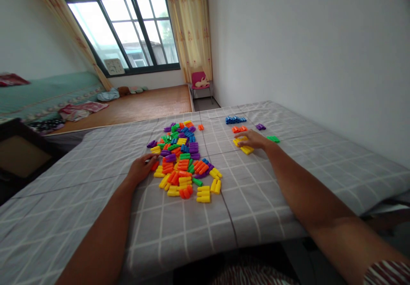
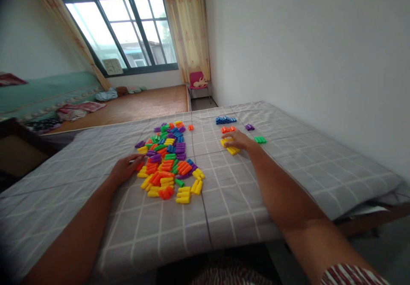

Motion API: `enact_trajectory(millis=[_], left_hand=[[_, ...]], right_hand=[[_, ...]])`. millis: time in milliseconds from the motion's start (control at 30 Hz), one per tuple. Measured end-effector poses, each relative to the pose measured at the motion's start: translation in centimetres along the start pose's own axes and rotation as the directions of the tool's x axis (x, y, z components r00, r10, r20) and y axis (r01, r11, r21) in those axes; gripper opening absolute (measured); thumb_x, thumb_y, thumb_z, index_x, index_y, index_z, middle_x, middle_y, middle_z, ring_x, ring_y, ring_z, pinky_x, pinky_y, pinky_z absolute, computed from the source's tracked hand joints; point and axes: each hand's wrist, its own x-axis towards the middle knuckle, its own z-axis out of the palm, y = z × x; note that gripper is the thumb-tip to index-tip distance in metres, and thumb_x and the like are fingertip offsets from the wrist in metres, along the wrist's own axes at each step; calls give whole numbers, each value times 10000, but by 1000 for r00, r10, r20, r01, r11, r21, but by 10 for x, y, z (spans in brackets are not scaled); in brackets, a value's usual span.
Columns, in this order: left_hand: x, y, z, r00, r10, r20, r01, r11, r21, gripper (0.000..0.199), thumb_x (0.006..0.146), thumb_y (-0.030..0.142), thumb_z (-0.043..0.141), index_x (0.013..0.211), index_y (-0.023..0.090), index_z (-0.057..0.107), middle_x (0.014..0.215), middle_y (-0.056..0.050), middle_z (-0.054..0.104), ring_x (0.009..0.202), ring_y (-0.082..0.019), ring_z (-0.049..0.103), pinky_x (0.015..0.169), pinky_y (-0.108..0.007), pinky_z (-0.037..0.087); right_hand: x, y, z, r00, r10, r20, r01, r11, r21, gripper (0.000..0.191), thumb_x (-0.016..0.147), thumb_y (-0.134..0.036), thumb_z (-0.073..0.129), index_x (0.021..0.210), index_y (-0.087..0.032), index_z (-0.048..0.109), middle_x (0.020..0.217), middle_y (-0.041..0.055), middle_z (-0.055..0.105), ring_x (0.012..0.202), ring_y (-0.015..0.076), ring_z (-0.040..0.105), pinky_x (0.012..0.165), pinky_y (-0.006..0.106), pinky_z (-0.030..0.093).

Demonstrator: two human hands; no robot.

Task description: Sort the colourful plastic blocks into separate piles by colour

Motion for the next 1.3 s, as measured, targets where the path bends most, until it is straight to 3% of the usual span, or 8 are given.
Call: enact_trajectory(millis=[100,300,400,467,900,1067,1167,1300], left_hand=[[0,0,0,1000,-2,6,1,1000,6,544,824,578,399,1067,202,708,1132,-77,717,1055,-256,645,921,-339,483],[0,0,-1,1000,4,12,-4,1000,5,551,825,577,388,1071,201,706,1131,-81,716,1052,-255,646,919,-340,482],[0,0,-1,1000,0,9,0,1000,5,543,820,578,399,1065,206,710,1129,-76,718,1048,-258,648,912,-341,487],[1,0,0,1000,5,5,-5,1000,0,542,822,574,401,1070,203,709,1130,-77,717,1052,-256,648,917,-339,485],[-1,3,-2,1000,-2,24,2,1000,-1,547,830,574,397,1096,208,703,1151,-73,710,1067,-253,640,928,-342,483],[0,1,-1,1000,21,15,-21,1000,1,547,834,571,396,1087,198,707,1147,-78,711,1060,-261,645,916,-345,488],[0,0,-1,1000,11,8,-11,1000,-5,535,827,567,408,1077,203,710,1134,-73,716,1049,-261,650,916,-345,491],[-1,2,-2,1000,-5,12,5,1000,-7,536,822,565,411,1080,202,709,1135,-70,716,1036,-256,656,918,-333,493]], right_hand=[[1,-5,4,994,95,-51,-94,995,18,447,783,-420,664,1178,-213,683,1174,86,688,1063,278,628,923,384,471],[-7,7,-22,991,54,-121,-44,995,84,322,797,-410,644,1039,-218,735,1067,71,720,991,253,648,890,351,480],[-16,22,-38,989,128,-69,-120,987,110,292,749,-354,685,1003,-218,734,960,56,728,852,218,662,769,316,513],[-19,28,-41,990,139,-1,-138,984,110,359,704,-296,718,1056,-227,720,1042,55,717,829,204,660,737,304,520],[-12,17,-25,995,65,70,-65,998,5,574,690,-148,657,1253,-262,642,1318,46,613,1066,256,635,943,362,487],[-5,7,-13,998,-66,-2,66,996,-56,436,809,-271,599,1241,-236,654,1322,60,609,1238,274,522,1094,417,345],[-2,-4,2,999,12,-38,-17,990,-138,461,795,-416,646,1233,-272,659,1314,65,612,1230,300,516,1053,435,382],[0,-8,13,982,155,-104,-173,967,-187,492,780,-421,660,1255,-297,637,1282,70,629,1166,300,558,967,414,449]])
